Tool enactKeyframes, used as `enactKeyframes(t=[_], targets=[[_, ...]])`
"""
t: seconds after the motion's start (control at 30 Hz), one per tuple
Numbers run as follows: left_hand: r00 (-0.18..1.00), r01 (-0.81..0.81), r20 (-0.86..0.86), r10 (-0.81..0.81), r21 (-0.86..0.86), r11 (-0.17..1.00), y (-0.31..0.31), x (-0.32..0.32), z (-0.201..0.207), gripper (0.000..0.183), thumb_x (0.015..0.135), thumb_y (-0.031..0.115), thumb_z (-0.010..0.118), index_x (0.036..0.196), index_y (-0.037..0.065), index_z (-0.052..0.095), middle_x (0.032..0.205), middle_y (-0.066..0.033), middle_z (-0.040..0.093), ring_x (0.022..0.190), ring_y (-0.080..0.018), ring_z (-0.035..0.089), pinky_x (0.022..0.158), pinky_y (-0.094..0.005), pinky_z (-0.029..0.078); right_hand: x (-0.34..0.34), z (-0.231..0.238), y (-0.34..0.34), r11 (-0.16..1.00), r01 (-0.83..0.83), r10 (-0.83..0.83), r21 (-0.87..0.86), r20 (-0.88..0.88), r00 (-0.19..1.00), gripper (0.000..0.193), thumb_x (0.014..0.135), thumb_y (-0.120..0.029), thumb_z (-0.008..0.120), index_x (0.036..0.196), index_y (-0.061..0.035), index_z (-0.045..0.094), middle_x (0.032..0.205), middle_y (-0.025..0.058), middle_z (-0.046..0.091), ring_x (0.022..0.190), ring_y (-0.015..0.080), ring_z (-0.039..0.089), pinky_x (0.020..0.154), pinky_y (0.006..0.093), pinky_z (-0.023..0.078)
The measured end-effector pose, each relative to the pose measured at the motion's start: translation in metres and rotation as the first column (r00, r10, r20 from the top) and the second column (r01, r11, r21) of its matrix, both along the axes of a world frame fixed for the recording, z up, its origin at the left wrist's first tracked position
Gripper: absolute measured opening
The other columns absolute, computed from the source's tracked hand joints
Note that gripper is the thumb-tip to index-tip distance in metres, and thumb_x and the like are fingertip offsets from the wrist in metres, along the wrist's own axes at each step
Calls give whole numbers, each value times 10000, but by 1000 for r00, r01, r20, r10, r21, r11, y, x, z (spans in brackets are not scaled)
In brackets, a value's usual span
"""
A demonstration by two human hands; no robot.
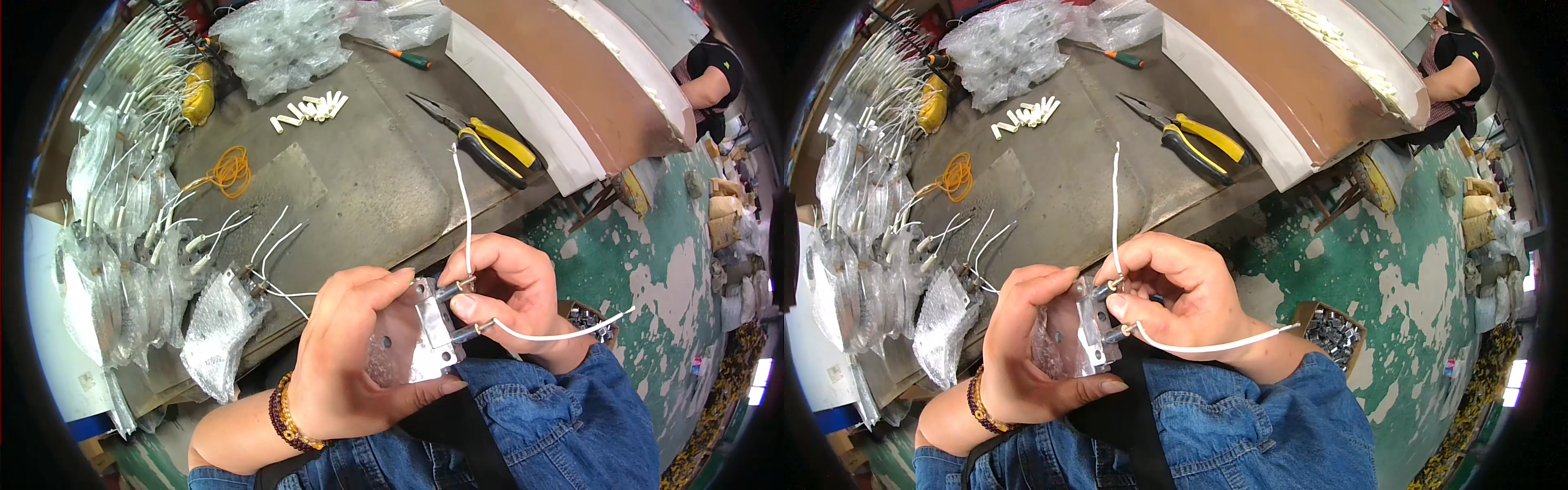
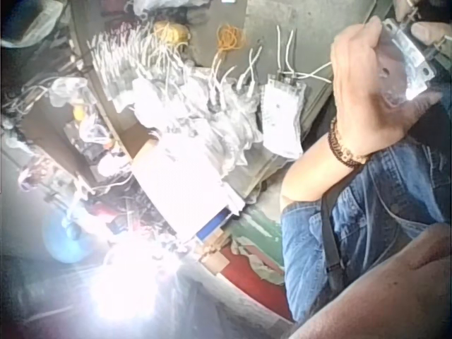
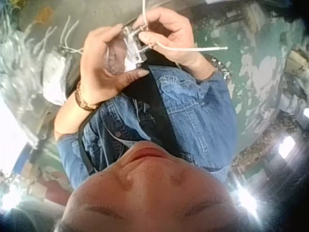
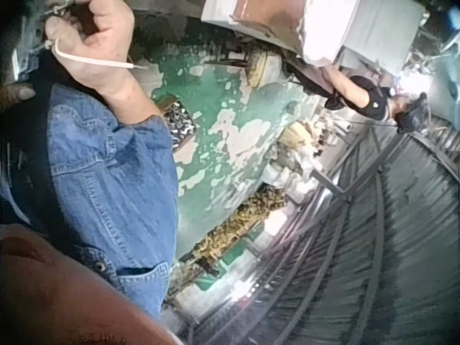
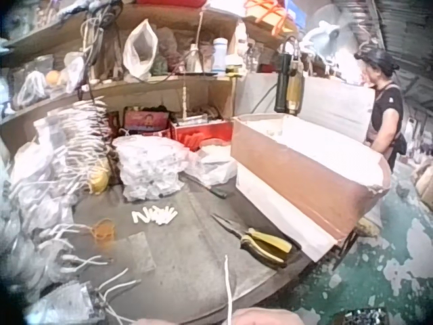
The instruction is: Assembling LED light components by inserting wires into housings and using pliers.
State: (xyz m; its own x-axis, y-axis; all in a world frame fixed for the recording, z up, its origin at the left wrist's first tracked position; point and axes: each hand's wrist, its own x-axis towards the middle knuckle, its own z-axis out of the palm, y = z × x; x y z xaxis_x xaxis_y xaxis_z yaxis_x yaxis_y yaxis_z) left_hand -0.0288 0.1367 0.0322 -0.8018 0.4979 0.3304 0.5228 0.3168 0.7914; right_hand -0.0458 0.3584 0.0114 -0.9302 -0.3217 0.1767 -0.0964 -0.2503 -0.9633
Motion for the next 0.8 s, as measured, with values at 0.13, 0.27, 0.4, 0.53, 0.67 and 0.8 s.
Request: enactKeyframes(t=[0.13,0.27,0.4,0.53,0.67,0.8], targets=[[998,48,48,-49,31,998,-1,1,3,938,635,285,976,1365,-32,478,1256,-149,532,1158,-267,540,987,-379,441,-4,-3,-2,1000,2,-4,-22,-90,996,148,921,-10,655,1065,21,662,948,34,658,798,58,610,706,204,488],[529,-207,781,-332,498,842,-7,0,13,1013,610,343,984,1397,-28,466,1317,-121,594,1234,-210,575,1071,-365,448,-9,6,13,996,-71,79,-55,167,983,134,928,3,632,1058,11,663,922,37,690,784,57,630,690,209,510],[493,-282,801,-339,516,809,-15,-5,17,1079,644,541,916,1398,-72,447,1274,-175,614,1152,-227,632,1013,-369,502,-21,18,59,684,364,-183,633,-333,925,114,814,-31,709,926,-15,723,826,61,674,710,161,641,664,284,512],[446,-158,714,-540,657,737,-31,-10,10,972,843,602,728,1479,-41,372,1350,-172,566,1179,-229,598,1028,-365,456,-12,23,67,419,537,-20,732,-584,812,143,765,-45,752,907,-41,736,911,100,681,785,240,651,711,316,523],[433,-260,745,-507,642,722,-27,-5,13,1029,785,663,731,1401,-105,431,1231,-244,616,1091,-320,661,942,-423,539,-19,58,24,602,701,64,383,-898,436,334,685,-67,819,1009,-99,744,1053,102,692,890,252,643,796,368,512],[444,-193,717,-536,661,725,-37,0,15,988,805,682,697,1417,-52,451,1260,-256,610,1091,-335,665,937,-436,534,-46,67,-21,748,545,261,379,-923,283,320,720,-164,746,1035,-110,742,1023,41,693,879,220,633,798,355,497]])
